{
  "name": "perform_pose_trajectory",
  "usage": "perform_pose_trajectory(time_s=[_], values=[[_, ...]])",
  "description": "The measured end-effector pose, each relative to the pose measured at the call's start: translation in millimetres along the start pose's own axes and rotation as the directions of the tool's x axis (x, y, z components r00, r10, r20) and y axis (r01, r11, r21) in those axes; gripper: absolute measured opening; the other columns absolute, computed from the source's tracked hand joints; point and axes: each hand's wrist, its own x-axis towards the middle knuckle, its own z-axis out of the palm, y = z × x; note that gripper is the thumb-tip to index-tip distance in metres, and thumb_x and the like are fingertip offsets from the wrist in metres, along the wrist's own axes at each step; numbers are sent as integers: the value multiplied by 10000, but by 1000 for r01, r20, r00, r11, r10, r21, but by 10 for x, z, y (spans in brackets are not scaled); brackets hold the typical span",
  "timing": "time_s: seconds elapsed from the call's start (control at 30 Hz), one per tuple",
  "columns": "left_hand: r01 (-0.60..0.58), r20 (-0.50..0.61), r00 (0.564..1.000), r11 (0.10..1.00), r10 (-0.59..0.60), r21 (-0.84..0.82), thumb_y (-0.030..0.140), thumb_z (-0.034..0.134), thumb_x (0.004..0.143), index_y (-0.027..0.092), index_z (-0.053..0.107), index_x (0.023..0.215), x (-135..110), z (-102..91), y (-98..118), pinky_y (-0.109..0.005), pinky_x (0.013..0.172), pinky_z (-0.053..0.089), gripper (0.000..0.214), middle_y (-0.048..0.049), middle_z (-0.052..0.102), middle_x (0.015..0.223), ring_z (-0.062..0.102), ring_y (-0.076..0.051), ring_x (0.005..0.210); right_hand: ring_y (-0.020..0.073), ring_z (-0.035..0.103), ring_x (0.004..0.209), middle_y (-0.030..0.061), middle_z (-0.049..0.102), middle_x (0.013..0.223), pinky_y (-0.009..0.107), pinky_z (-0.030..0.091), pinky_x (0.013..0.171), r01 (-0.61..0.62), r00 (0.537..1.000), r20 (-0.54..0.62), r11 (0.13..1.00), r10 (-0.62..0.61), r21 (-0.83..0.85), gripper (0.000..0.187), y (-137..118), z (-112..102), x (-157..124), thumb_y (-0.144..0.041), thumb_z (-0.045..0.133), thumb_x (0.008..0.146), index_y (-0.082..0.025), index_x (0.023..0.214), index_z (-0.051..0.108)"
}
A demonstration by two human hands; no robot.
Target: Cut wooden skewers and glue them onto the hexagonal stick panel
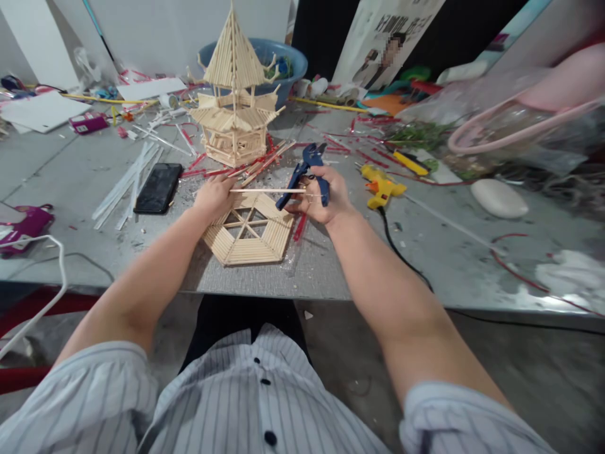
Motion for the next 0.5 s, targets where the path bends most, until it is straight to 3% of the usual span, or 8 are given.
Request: perform_pose_trajectory(time_s=[0.27, 0.5], values=[[-84, 51, 995, 996, 82, 40, 314, 426, 913, 180, 643, 1166, 159, 56, -69, -386, 1025, 391, 359, -133, 636, 1198, 542, -258, 1159, 233, 608, 674, 34, 589, 632, 422, 524, 643, -41, 999, 29, 999, 41, 0, 201, -13, 33, -4, -425, 502, 707, -229, 745, 524], [66, -67, 996, 998, -67, -17, 289, 365, 926, 142, 665, 1086, 54, -16, -291, -367, 934, 434, 370, -143, 679, 1098, 602, -254, 1049, 223, 593, 641, 38, 573, 592, 407, 521, 642, -81, 997, 6, 997, 81, -1, 192, 10, 40, 16, -421, 530, 683, -232, 715, 517]])
